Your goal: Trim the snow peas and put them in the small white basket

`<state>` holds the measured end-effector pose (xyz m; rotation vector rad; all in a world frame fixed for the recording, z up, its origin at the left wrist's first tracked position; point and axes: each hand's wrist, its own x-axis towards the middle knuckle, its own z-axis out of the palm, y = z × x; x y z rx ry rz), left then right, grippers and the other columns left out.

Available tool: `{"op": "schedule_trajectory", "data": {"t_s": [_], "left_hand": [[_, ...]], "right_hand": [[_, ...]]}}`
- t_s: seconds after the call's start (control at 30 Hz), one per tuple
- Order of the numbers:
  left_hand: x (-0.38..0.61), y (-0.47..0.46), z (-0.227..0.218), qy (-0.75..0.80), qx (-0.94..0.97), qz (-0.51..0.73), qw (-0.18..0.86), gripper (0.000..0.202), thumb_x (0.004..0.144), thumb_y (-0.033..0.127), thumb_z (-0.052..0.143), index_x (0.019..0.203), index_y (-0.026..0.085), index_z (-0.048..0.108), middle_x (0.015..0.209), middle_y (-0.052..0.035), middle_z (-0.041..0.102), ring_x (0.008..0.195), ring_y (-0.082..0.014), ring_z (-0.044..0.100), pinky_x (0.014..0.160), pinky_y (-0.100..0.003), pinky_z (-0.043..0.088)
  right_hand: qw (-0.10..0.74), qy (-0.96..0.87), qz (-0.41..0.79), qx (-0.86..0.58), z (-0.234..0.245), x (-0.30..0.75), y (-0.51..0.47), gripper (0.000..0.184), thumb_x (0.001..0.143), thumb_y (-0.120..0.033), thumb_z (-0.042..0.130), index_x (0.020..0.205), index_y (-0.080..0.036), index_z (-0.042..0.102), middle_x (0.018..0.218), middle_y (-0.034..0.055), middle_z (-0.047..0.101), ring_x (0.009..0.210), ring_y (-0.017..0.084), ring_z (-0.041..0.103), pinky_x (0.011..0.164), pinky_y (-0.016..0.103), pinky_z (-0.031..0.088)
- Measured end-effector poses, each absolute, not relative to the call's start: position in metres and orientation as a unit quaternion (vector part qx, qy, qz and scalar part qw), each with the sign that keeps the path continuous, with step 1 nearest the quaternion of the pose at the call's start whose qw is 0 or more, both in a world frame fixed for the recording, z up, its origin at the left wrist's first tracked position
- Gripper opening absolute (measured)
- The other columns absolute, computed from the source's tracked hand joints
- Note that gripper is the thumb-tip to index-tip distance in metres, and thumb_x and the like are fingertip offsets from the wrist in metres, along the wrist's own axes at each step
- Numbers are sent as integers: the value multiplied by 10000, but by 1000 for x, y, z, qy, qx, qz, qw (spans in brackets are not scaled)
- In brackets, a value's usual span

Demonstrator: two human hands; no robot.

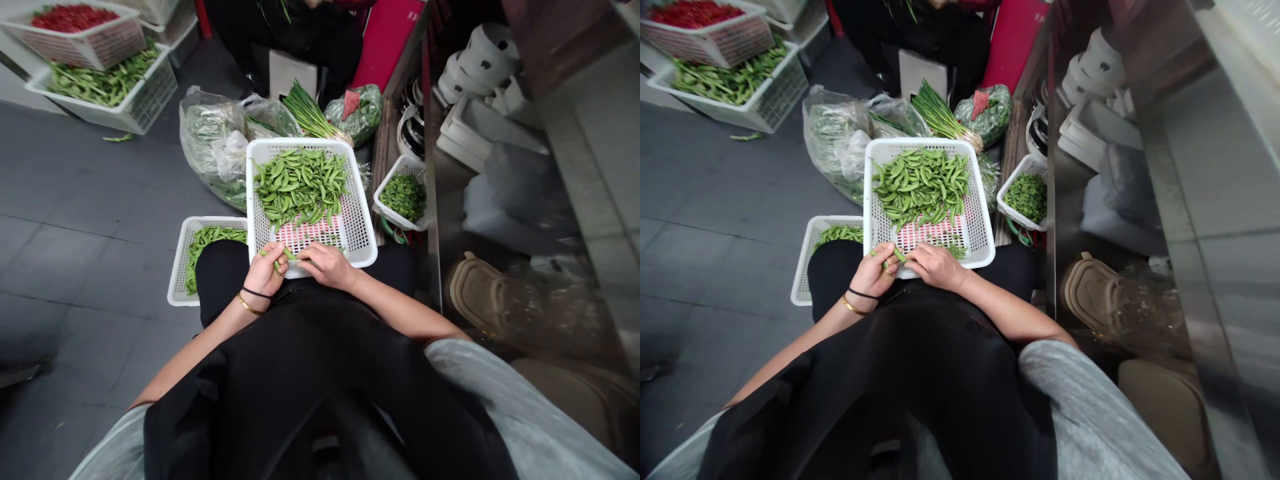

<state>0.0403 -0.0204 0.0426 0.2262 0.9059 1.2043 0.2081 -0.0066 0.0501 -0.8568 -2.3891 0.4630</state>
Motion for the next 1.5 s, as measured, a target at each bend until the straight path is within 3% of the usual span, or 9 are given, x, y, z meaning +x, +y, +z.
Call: {"op": "schedule_trajectory", "data": {"t_s": [0.2, 0.37, 0.5, 0.6, 0.77, 1.0, 1.1, 1.27, 1.5], "left_hand": [[45, -22, 45, 408, 148, 499, 750, 254, 625, 214, 785, 670, 117, 555, 491, 43, 479, 399, -28, 395, 342, -122, 283], [37, -21, 53, 407, 223, 434, 772, 256, 615, 246, 795, 733, 104, 617, 577, 10, 551, 355, 14, 270, 317, -123, 161], [30, -17, 56, 412, 273, 380, 782, 251, 634, 296, 782, 699, 89, 656, 537, -4, 527, 346, 8, 251, 317, -147, 118], [29, -15, 56, 402, 300, 345, 793, 242, 654, 314, 766, 672, 94, 667, 422, 42, 399, 340, -8, 236, 327, -157, 110], [29, -13, 59, 435, 396, 295, 753, 198, 645, 301, 762, 709, 128, 688, 474, 5, 511, 344, -34, 301, 341, -175, 180], [33, -21, 71, 398, 663, 270, 574, 77, 627, 130, 730, 632, 197, 692, 585, -28, 596, 560, -120, 522, 567, -211, 397], [31, -25, 78, 404, 632, 307, 586, 62, 643, 144, 722, 663, 198, 701, 640, -49, 624, 603, -139, 550, 604, -233, 420], [29, -22, 75, 459, 420, 451, 640, 148, 734, 264, 662, 799, 138, 702, 589, -47, 614, 386, -77, 418, 386, -211, 303], [26, -7, 39, 414, 207, 473, 750, 112, 647, 213, 639, 647, 112, 590, 664, -87, 675, 324, -32, 340, 302, -171, 177]], "right_hand": [[298, -802, 367, -364, 53, 204, -6, 174, 893, -245, 463, 769, -163, 553, 707, 35, 614, 686, 133, 568, 694, 283, 475], [286, -629, 606, -393, 59, 224, 12, 225, 863, -383, 500, 814, -164, 520, 613, -14, 586, 541, 105, 566, 572, 257, 497], [331, -693, 450, -455, 66, 246, 26, 278, 865, -423, 514, 928, -155, 551, 781, 40, 614, 638, 122, 587, 616, 277, 511], [257, -842, 289, -377, 76, 244, 20, 356, 862, -398, 549, 1134, -167, 543, 1086, 113, 584, 868, 169, 590, 755, 316, 503], [133, -933, 176, -285, 79, 226, 6, 270, 948, -275, 390, 922, -152, 629, 803, 62, 590, 739, 144, 540, 661, 254, 421], [28, -900, 361, -244, 80, 232, 17, 124, 805, -186, 597, 686, -170, 630, 607, -30, 575, 568, 84, 499, 566, 206, 340], [104, -806, 522, -259, 77, 231, 14, 172, 842, -260, 557, 722, -158, 628, 603, -29, 594, 562, 84, 546, 576, 206, 406], [313, -563, 663, -382, 62, 223, 5, 324, 801, -455, 588, 840, -136, 631, 649, 2, 629, 580, 120, 625, 546, 241, 509], [233, -637, 621, -393, 70, 253, 22, 282, 768, -417, 651, 780, -136, 676, 626, -6, 637, 551, 86, 600, 560, 218, 510]]}}
